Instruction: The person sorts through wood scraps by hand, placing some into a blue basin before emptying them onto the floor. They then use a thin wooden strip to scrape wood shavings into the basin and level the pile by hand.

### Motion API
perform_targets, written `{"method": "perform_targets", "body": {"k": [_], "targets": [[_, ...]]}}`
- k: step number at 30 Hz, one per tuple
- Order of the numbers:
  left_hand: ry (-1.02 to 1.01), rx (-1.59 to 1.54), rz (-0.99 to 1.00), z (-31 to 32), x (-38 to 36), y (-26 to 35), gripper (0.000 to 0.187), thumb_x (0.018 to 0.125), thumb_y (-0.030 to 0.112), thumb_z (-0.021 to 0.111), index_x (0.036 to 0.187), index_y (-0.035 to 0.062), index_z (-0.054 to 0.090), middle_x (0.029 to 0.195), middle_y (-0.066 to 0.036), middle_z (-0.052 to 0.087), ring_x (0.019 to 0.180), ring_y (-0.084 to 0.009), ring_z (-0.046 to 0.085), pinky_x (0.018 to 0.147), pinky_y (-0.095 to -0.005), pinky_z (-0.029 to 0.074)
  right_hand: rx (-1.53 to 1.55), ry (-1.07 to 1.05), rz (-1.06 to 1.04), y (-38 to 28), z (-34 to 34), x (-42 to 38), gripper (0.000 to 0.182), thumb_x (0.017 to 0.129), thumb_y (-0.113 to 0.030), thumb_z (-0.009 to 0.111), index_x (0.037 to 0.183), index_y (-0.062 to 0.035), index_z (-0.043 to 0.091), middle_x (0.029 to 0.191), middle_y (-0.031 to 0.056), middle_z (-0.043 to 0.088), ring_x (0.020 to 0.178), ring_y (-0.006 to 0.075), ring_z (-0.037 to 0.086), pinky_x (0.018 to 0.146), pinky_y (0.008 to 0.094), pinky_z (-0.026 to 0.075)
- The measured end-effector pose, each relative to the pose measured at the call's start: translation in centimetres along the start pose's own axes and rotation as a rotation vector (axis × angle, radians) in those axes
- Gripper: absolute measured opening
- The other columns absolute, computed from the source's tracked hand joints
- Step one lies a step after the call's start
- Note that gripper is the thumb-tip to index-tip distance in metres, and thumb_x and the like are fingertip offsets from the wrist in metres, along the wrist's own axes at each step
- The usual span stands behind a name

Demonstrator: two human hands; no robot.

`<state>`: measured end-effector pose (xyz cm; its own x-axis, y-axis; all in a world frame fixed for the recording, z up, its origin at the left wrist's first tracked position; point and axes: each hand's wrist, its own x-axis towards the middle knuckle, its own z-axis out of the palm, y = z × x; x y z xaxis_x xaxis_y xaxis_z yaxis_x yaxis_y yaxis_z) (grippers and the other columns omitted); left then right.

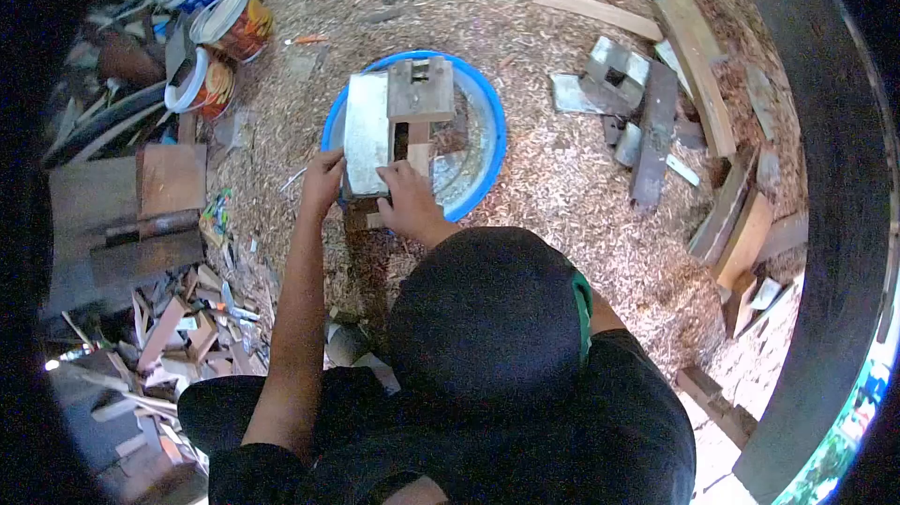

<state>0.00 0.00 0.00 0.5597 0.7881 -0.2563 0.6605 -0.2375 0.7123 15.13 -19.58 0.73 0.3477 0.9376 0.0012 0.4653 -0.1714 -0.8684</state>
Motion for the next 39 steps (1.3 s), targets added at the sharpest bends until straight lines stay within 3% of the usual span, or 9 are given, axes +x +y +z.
{"method": "perform_targets", "body": {"k": [2,3,7,11,14,18,23,31,39], "targets": [[-0.009,-0.035,0.02,1.5,0.3,-0.5,0.042,0.097,0.019,0.07,0.136,0.0054,0.073,0.133,-0.023,0.065,0.12,-0.0366,0.065,0.105,-0.0442,0.051,-0.031,-0.018,-0.021,-0.1,-1.3,-0.9,0.06,0.087,-0.019,0.078,0.142,-0.0043,0.057,0.139,0.0198,0.056,0.132,0.0416,0.054,0.108,0.0526,0.043],[-0.003,0.052,0.045,-3.0,0.2,-0.1,0.042,0.097,0.019,0.07,0.136,0.0054,0.073,0.133,-0.023,0.065,0.12,-0.0366,0.065,0.105,-0.0442,0.051,0.04,0.034,-0.042,-1.8,0.7,0.5,0.06,0.087,-0.019,0.078,0.142,-0.0043,0.057,0.139,0.0198,0.056,0.132,0.0416,0.054,0.108,0.0526,0.043],[0.301,0.267,0.265,2.3,-0.2,4.1,0.043,0.096,0.016,0.071,0.137,0.0033,0.069,0.132,-0.026,0.064,0.125,-0.0422,0.06,0.11,-0.0495,0.045,0.044,0.11,-0.038,1.2,-4.0,-1.4,0.05,0.093,-0.016,0.071,0.14,-0.0053,0.059,0.137,0.0203,0.06,0.13,0.0417,0.056,0.109,0.0516,0.043],[0.53,0.281,0.566,6.3,-0.9,12.2,0.045,0.096,0.019,0.074,0.139,0.0067,0.065,0.139,-0.026,0.059,0.134,-0.0455,0.051,0.115,-0.0556,0.037,-0.094,0.593,-0.032,4.6,-11.5,-3.0,0.035,0.092,-0.013,0.074,0.127,-0.006,0.068,0.121,0.0194,0.07,0.116,0.0405,0.065,0.103,0.0506,0.05],[0.345,0.117,0.668,9.9,-1.3,16.4,0.036,0.094,0.014,0.075,0.129,0.0097,0.071,0.144,-0.026,0.055,0.137,-0.0452,0.048,0.116,-0.0552,0.037,-0.39,0.88,0.071,8.2,-17.5,-5.4,0.031,0.09,-0.006,0.074,0.12,-0.0038,0.069,0.112,0.0189,0.072,0.108,0.0396,0.068,0.095,0.0486,0.053],[0.102,-0.099,0.74,16.5,-2.4,19.8,0.032,0.092,0.011,0.076,0.124,0.0102,0.073,0.143,-0.026,0.054,0.135,-0.0461,0.048,0.115,-0.0552,0.039,-0.458,0.986,0.192,13.3,-23.1,-9.8,0.034,0.088,-0.012,0.076,0.121,-0.0066,0.068,0.116,0.017,0.068,0.109,0.0397,0.064,0.096,0.0521,0.049],[-0.041,-0.041,0.797,23.1,-5.2,23.7,0.027,0.094,0.011,0.074,0.121,0.0117,0.074,0.145,-0.023,0.054,0.136,-0.0455,0.048,0.115,-0.0561,0.038,-0.682,1.093,0.438,16.2,-26.5,-13.4,0.035,0.087,-0.015,0.075,0.121,-0.0083,0.067,0.118,0.0175,0.065,0.112,0.0408,0.06,0.1,0.0555,0.045],[-0.175,-0.028,0.755,27.0,-4.9,24.7,0.02,0.099,0.014,0.072,0.119,0.0146,0.076,0.148,-0.02,0.054,0.138,-0.044,0.047,0.118,-0.0556,0.035,-0.699,1.03,0.503,19.1,-29.2,-15.9,0.05,0.082,-0.021,0.08,0.128,-0.0095,0.063,0.133,0.0214,0.059,0.123,0.0433,0.055,0.108,0.0573,0.042],[-0.15,0.0,0.692,27.6,-4.4,24.9,0.02,0.099,0.017,0.07,0.117,0.0126,0.076,0.144,-0.021,0.058,0.135,-0.0434,0.051,0.115,-0.0538,0.04,-0.449,0.983,0.571,18.7,-31.2,-16.3,0.074,0.073,-0.027,0.088,0.134,-0.0048,0.054,0.126,0.0267,0.057,0.115,0.0468,0.058,0.103,0.0558,0.049]]}}
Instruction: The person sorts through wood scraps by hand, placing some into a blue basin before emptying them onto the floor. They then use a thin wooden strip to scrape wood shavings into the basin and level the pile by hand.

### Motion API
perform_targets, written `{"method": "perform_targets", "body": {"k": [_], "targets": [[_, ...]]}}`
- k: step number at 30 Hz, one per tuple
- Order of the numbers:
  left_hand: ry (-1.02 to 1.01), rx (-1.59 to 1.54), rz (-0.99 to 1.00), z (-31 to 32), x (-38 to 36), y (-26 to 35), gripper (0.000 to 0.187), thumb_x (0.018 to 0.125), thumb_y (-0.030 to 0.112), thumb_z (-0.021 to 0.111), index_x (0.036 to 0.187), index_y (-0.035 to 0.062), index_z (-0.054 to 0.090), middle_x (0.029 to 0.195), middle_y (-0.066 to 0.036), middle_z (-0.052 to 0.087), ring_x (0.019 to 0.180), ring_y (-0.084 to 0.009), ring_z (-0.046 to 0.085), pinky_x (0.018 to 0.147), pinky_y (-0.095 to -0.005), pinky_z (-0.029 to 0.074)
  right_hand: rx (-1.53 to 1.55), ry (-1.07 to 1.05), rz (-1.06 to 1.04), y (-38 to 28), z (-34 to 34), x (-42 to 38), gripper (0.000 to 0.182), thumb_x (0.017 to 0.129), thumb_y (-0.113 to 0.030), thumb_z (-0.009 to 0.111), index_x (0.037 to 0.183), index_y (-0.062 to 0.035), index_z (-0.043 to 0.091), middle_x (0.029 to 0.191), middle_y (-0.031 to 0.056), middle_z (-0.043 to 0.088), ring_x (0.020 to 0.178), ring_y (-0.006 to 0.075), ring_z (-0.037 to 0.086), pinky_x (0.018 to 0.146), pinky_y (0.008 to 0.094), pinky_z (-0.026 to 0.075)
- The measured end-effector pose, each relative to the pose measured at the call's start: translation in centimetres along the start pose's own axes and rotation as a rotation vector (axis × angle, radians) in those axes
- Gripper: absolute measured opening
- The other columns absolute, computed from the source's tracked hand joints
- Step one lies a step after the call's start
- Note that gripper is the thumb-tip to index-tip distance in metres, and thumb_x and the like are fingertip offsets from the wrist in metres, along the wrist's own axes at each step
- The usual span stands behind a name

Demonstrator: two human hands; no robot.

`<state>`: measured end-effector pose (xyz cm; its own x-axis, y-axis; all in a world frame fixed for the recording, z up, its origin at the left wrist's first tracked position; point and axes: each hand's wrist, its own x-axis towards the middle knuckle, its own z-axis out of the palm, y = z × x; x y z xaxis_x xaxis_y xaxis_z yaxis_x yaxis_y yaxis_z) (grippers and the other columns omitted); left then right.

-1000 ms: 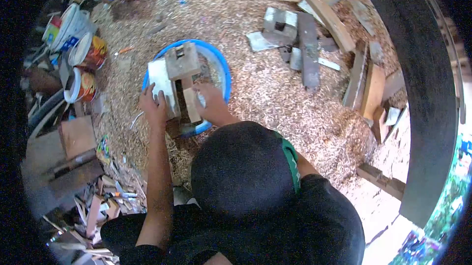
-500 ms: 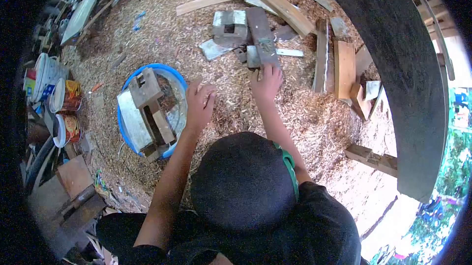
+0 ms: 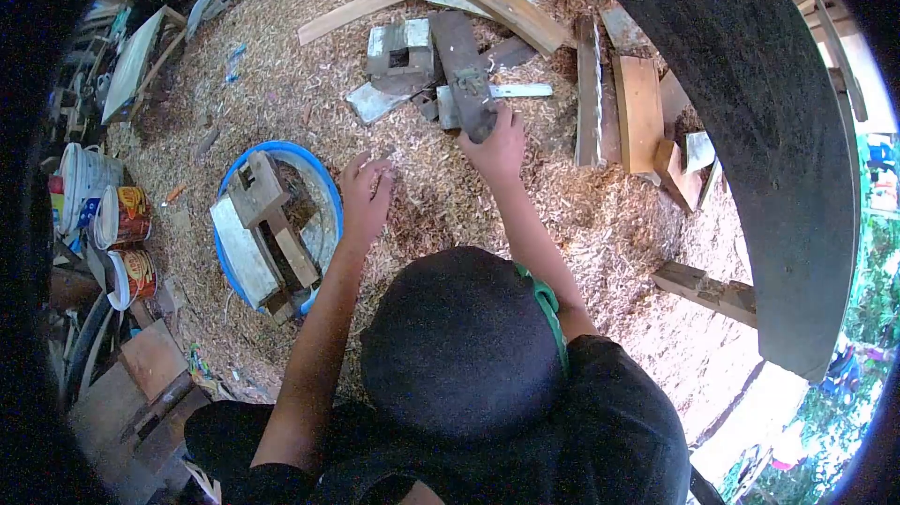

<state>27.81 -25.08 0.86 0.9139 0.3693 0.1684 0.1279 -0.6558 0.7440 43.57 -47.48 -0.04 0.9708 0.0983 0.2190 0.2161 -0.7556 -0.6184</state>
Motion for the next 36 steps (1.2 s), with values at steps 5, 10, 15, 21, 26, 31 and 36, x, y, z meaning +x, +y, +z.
{"method": "perform_targets", "body": {"k": [5,10,15,21,26,31,36], "targets": [[0.017,-0.006,-0.037,-1.3,0.8,0.9,0.024,0.1,0.018,0.068,0.121,0.0145,0.078,0.139,-0.021,0.064,0.131,-0.0391,0.058,0.115,-0.053,0.041,0.208,-0.015,0.042,-2.8,-0.3,-1.2,0.075,0.072,-0.025,0.088,0.131,0.0011,0.05,0.125,0.0262,0.054,0.115,0.0452,0.058,0.102,0.0541,0.049],[-0.045,-0.258,-0.038,-3.0,1.8,-1.1,0.03,0.104,0.018,0.065,0.131,0.0095,0.075,0.141,-0.02,0.066,0.131,-0.0331,0.062,0.114,-0.0444,0.045,0.292,-0.1,-0.122,-5.8,0.3,-3.6,0.072,0.072,-0.024,0.088,0.129,0.0005,0.051,0.122,0.023,0.053,0.117,0.0418,0.056,0.1,0.0507,0.05],[0.105,-0.744,-0.402,-5.4,1.5,-2.3,0.047,0.112,0.022,0.059,0.151,-0.0028,0.057,0.147,-0.014,0.064,0.137,-0.0216,0.057,0.117,-0.0347,0.042,0.474,-0.266,-0.253,-11.5,2.4,-6.2,0.072,0.071,-0.021,0.091,0.131,-0.0007,0.057,0.125,0.019,0.057,0.114,0.0355,0.059,0.101,0.0452,0.05],[0.314,-0.911,-0.536,-12.5,-1.6,-3.0,0.056,0.107,0.011,0.067,0.158,-0.0002,0.048,0.136,-0.01,0.067,0.121,-0.016,0.063,0.103,-0.0331,0.053,0.581,-0.46,-0.378,-18.0,6.2,-10.4,0.071,0.071,-0.022,0.091,0.131,-0.001,0.058,0.122,0.0192,0.055,0.115,0.037,0.059,0.101,0.0452,0.051],[0.503,-0.781,-0.536,-15.5,-6.0,-7.0,0.055,0.099,0.005,0.075,0.149,-0.0003,0.052,0.122,-0.008,0.065,0.113,-0.0163,0.064,0.096,-0.0325,0.055,0.652,-0.589,-0.502,-21.8,8.6,-14.0,0.072,0.071,-0.019,0.092,0.132,-0.0021,0.059,0.121,0.0173,0.054,0.115,0.0344,0.059,0.1,0.0433,0.052],[0.622,-0.667,-0.655,-19.3,-9.7,-9.3,0.053,0.1,0.007,0.075,0.148,-0.0023,0.055,0.12,-0.01,0.067,0.105,-0.0156,0.066,0.088,-0.0292,0.057,0.735,-0.79,-0.553,-25.0,9.5,-17.0,0.085,0.074,-0.029,0.094,0.144,-0.0027,0.054,0.131,0.0208,0.048,0.124,0.0388,0.054,0.109,0.0449,0.045],[0.64,-0.587,-0.768,-23.7,-12.3,-11.3,0.046,0.102,0.009,0.072,0.145,-0.0026,0.06,0.124,-0.012,0.071,0.109,-0.0175,0.069,0.093,-0.032,0.057,0.772,-0.891,-0.712,-26.7,10.8,-19.4,0.096,0.078,-0.038,0.092,0.153,-0.0001,0.047,0.134,0.0254,0.045,0.126,0.044,0.052,0.109,0.0488,0.046]]}}
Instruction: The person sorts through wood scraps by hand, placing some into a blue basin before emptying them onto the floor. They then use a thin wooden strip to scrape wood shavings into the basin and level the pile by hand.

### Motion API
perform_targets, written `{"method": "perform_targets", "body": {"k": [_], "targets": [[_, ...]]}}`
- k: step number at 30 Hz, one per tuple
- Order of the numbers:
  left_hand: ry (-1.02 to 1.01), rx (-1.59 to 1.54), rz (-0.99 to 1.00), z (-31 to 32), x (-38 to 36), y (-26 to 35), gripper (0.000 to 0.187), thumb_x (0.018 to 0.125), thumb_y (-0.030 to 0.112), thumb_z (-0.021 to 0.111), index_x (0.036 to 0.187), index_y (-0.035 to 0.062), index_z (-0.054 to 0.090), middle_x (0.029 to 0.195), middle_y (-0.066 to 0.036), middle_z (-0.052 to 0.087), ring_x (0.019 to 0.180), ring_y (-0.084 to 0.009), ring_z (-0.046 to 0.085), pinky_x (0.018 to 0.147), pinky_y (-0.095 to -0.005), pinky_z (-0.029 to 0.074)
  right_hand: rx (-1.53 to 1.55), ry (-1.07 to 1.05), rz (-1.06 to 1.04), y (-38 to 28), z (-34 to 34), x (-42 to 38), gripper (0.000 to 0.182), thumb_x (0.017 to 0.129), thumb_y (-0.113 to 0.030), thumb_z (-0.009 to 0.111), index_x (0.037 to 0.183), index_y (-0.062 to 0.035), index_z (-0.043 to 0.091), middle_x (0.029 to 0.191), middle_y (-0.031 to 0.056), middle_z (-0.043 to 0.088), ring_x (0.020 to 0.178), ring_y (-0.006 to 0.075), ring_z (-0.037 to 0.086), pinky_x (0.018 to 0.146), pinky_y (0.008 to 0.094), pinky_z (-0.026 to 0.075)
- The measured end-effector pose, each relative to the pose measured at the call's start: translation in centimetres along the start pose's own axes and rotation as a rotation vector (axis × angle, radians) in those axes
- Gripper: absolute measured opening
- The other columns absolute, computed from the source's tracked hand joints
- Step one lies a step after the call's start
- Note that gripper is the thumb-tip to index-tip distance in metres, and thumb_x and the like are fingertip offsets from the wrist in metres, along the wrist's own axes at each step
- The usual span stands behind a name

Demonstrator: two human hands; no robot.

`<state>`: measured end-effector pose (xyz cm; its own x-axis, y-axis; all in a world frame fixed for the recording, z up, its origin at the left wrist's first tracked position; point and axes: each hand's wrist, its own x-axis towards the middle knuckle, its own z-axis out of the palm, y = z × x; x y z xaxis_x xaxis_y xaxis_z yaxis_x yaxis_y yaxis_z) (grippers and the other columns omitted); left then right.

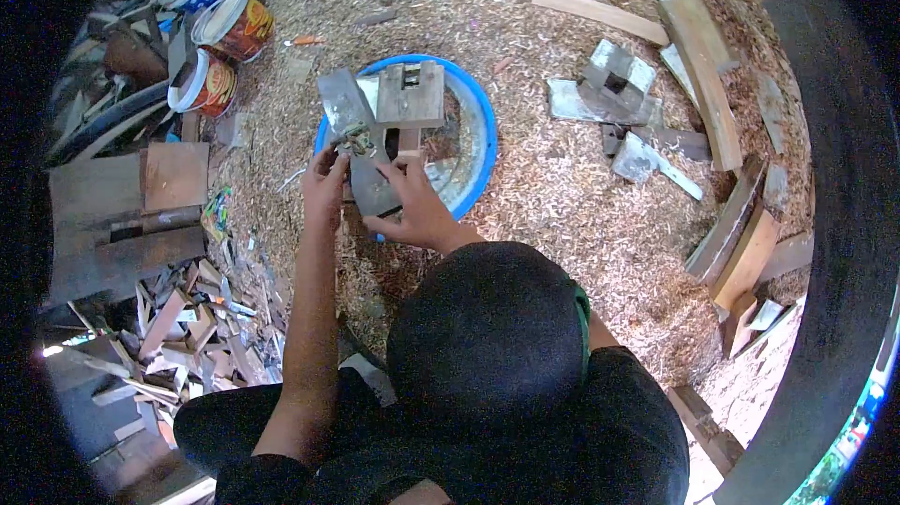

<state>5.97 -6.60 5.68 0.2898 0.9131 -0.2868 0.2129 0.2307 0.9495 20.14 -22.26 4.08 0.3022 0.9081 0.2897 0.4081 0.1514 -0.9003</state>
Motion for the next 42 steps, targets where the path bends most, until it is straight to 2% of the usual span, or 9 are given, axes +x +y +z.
{"method": "perform_targets", "body": {"k": [6,11,15,20,23,26,30,39,42], "targets": [[-0.115,0.149,-0.001,-3.6,2.5,-1.1,0.043,0.102,0.013,0.069,0.141,-0.0019,0.064,0.124,-0.013,0.073,0.108,-0.0199,0.069,0.094,-0.0339,0.056,-0.142,-0.206,-0.044,-0.4,2.2,-1.0,0.096,0.083,-0.041,0.089,0.158,-0.0024,0.044,0.136,0.0278,0.049,0.126,0.0474,0.053,0.108,0.0513,0.046],[-0.07,0.691,0.242,-4.8,5.2,-3.6,0.042,0.095,0.025,0.077,0.133,0.0069,0.073,0.118,-0.016,0.07,0.106,-0.03,0.069,0.094,-0.0423,0.055,-0.159,-0.158,-0.087,0.3,2.5,-2.4,0.084,0.088,-0.031,0.083,0.157,-0.0039,0.045,0.149,0.0275,0.049,0.133,0.0472,0.052,0.112,0.0552,0.041],[-0.052,0.685,0.305,-4.8,5.6,-4.7,0.04,0.096,0.028,0.078,0.134,0.0158,0.075,0.116,-0.017,0.067,0.113,-0.0332,0.064,0.095,-0.0421,0.053,-0.157,-0.089,-0.054,0.5,1.1,-2.3,0.08,0.088,-0.027,0.082,0.156,-0.0058,0.046,0.151,0.0248,0.049,0.135,0.0451,0.051,0.113,0.0554,0.041],[-0.109,0.692,0.415,-4.5,6.8,-5.9,0.041,0.096,0.024,0.076,0.135,0.0122,0.073,0.124,-0.022,0.064,0.114,-0.0369,0.063,0.097,-0.0453,0.05,-0.171,0.002,0.065,1.9,-1.2,-3.1,0.069,0.092,-0.021,0.077,0.154,-0.0074,0.051,0.152,0.0226,0.053,0.138,0.0437,0.052,0.113,0.0535,0.041],[0.319,0.968,0.473,0.0,3.8,-2.6,0.048,0.097,0.015,0.068,0.143,0.0064,0.062,0.139,-0.029,0.057,0.127,-0.0459,0.054,0.11,-0.0545,0.041,-0.211,0.215,0.079,2.0,-5.4,-2.8,0.056,0.09,-0.017,0.078,0.142,-0.0053,0.061,0.138,0.0209,0.064,0.128,0.0422,0.06,0.11,0.0505,0.047],[0.267,0.895,0.83,6.2,0.1,1.0,0.05,0.095,0.012,0.068,0.144,0.0086,0.062,0.141,-0.03,0.054,0.132,-0.0482,0.05,0.113,-0.0576,0.036,-0.379,0.426,0.145,5.5,-9.1,-4.1,0.051,0.089,-0.014,0.078,0.138,-0.0049,0.063,0.132,0.0211,0.066,0.123,0.0424,0.063,0.107,0.0506,0.049],[-0.102,0.728,0.986,12.4,-2.3,2.1,0.038,0.094,0.004,0.068,0.132,0.0094,0.07,0.143,-0.027,0.055,0.136,-0.0445,0.049,0.114,-0.0549,0.035,-0.651,0.701,0.244,7.5,-16.0,-6.6,0.048,0.086,-0.009,0.077,0.132,-0.0053,0.064,0.128,0.0196,0.068,0.119,0.0413,0.064,0.102,0.0516,0.05],[-0.429,0.583,0.897,20.6,-6.9,-1.5,0.038,0.09,-0.006,0.065,0.122,0.0136,0.073,0.153,-0.022,0.048,0.139,-0.046,0.043,0.115,-0.0572,0.035,-1.202,0.676,0.747,13.6,-32.7,-16.8,0.048,0.092,-0.015,0.065,0.139,-0.0102,0.059,0.14,0.0119,0.062,0.132,0.0335,0.058,0.108,0.06,0.043],[-0.468,0.65,0.85,21.4,-7.6,-2.4,0.039,0.09,-0.007,0.065,0.121,0.0144,0.074,0.153,-0.022,0.048,0.138,-0.0457,0.043,0.116,-0.0572,0.035,-1.232,0.625,0.671,14.1,-34.5,-17.4,0.049,0.092,-0.014,0.067,0.14,-0.0121,0.059,0.142,0.009,0.061,0.134,0.0309,0.057,0.11,0.0622,0.041]]}}
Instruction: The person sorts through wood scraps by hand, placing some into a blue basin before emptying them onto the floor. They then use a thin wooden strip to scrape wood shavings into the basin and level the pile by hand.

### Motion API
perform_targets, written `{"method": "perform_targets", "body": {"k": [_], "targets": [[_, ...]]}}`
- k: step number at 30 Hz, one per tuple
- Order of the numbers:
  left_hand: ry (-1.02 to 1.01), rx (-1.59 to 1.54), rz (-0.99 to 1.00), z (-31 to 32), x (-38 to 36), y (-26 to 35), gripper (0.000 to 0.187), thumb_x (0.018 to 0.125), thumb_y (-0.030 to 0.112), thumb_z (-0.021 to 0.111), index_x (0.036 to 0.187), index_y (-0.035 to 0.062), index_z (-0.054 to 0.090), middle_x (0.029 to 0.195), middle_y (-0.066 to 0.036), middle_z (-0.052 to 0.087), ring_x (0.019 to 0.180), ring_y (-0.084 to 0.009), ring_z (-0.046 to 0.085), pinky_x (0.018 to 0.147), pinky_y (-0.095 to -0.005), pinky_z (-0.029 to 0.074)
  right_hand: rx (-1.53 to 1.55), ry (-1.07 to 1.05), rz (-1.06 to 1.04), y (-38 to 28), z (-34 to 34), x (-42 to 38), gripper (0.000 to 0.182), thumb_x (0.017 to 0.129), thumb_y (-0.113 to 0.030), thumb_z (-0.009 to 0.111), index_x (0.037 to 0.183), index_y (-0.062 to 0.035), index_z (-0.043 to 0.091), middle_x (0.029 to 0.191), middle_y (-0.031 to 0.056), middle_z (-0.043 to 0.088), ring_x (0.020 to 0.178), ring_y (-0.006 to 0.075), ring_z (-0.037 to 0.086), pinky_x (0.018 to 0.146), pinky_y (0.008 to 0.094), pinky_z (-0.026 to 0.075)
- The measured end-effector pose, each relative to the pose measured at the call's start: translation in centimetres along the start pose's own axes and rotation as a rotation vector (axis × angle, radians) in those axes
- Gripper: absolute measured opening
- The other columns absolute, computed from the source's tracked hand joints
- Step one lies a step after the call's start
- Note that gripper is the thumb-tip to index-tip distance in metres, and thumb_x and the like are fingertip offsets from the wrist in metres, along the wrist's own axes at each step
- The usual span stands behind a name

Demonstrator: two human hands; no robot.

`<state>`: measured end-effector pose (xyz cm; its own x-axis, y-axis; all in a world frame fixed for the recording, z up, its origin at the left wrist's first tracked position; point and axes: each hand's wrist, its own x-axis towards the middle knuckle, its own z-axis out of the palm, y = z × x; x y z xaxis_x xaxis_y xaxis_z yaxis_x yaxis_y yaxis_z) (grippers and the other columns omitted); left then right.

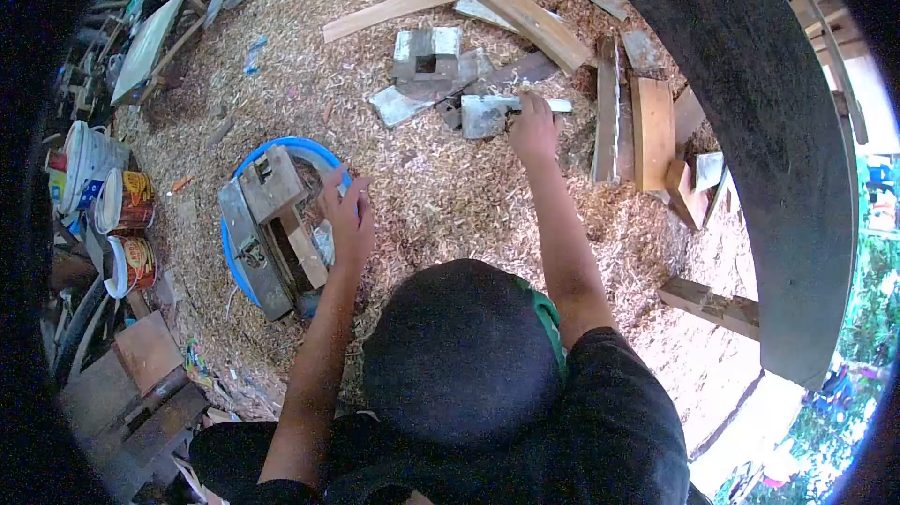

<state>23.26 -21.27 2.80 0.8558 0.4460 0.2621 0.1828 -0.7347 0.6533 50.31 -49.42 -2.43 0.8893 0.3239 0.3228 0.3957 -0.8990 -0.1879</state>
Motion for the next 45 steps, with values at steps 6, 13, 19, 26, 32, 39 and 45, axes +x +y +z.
{"method": "perform_targets", "body": {"k": [6,13,19,26,32,39,45], "targets": [[-0.031,-0.049,0.025,2.3,-0.2,0.2,0.038,0.093,-0.003,0.064,0.126,0.0139,0.072,0.15,-0.021,0.05,0.137,-0.0432,0.044,0.115,-0.0548,0.036,-0.013,-0.209,-0.053,-2.0,-2.1,0.3,0.042,0.091,-0.024,0.074,0.132,-0.0167,0.065,0.126,0.0072,0.066,0.128,0.0291,0.06,0.11,0.0657,0.038],[-0.13,-0.165,-0.055,3.8,-0.2,0.8,0.034,0.099,0.005,0.064,0.132,0.0071,0.067,0.142,-0.02,0.057,0.132,-0.0418,0.052,0.115,-0.0504,0.04,0.517,-0.375,0.019,-8.7,-5.0,-4.1,0.041,0.087,-0.028,0.082,0.111,-0.0048,0.059,0.103,0.0223,0.068,0.091,0.0459,0.069,0.079,0.0518,0.057],[-0.048,-0.401,-0.178,2.0,0.0,-0.2,0.029,0.108,0.014,0.057,0.133,0.0002,0.063,0.129,-0.021,0.063,0.123,-0.0369,0.061,0.11,-0.0434,0.046,0.921,-0.41,0.159,-16.4,-4.1,-6.8,0.041,0.095,-0.022,0.08,0.121,-0.0015,0.055,0.103,0.0207,0.069,0.092,0.0332,0.07,0.081,0.0448,0.055],[0.311,-0.427,-0.358,-5.6,-0.8,-3.3,0.021,0.11,0.009,0.055,0.124,0.0007,0.068,0.118,-0.012,0.066,0.11,-0.022,0.064,0.095,-0.0361,0.052,1.23,-0.472,0.085,-24.9,1.5,-9.7,0.035,0.102,-0.016,0.069,0.13,0.0008,0.056,0.11,0.0172,0.07,0.098,0.0234,0.068,0.087,0.0392,0.054],[0.441,-0.216,-0.276,-12.2,-2.6,-6.4,0.021,0.111,0.012,0.054,0.119,-0.0014,0.069,0.118,-0.012,0.066,0.115,-0.0234,0.065,0.102,-0.0353,0.05,1.112,-0.487,0.16,-31.1,-0.2,-9.3,0.032,0.1,-0.016,0.068,0.125,0.0017,0.059,0.106,0.0204,0.07,0.096,0.0315,0.07,0.086,0.0417,0.054],[0.489,-0.246,-0.362,-13.0,-4.6,-8.9,0.019,0.108,0.011,0.058,0.117,-0.0002,0.071,0.124,-0.014,0.068,0.118,-0.0284,0.064,0.107,-0.0408,0.048,0.593,-0.29,-0.296,-33.9,0.7,-9.8,0.069,0.085,-0.023,0.078,0.147,-0.0033,0.054,0.128,0.0201,0.059,0.12,0.0398,0.054,0.103,0.0539,0.045],[0.443,-0.217,-0.273,-11.6,-4.4,-8.7,0.019,0.11,0.01,0.057,0.121,0.0,0.07,0.122,-0.011,0.067,0.115,-0.0227,0.064,0.103,-0.0361,0.049,0.491,-0.352,-0.278,-33.6,0.4,-10.0,0.077,0.084,-0.029,0.079,0.152,-0.0055,0.052,0.14,0.0241,0.049,0.13,0.0448,0.047,0.108,0.0584,0.04]]}}
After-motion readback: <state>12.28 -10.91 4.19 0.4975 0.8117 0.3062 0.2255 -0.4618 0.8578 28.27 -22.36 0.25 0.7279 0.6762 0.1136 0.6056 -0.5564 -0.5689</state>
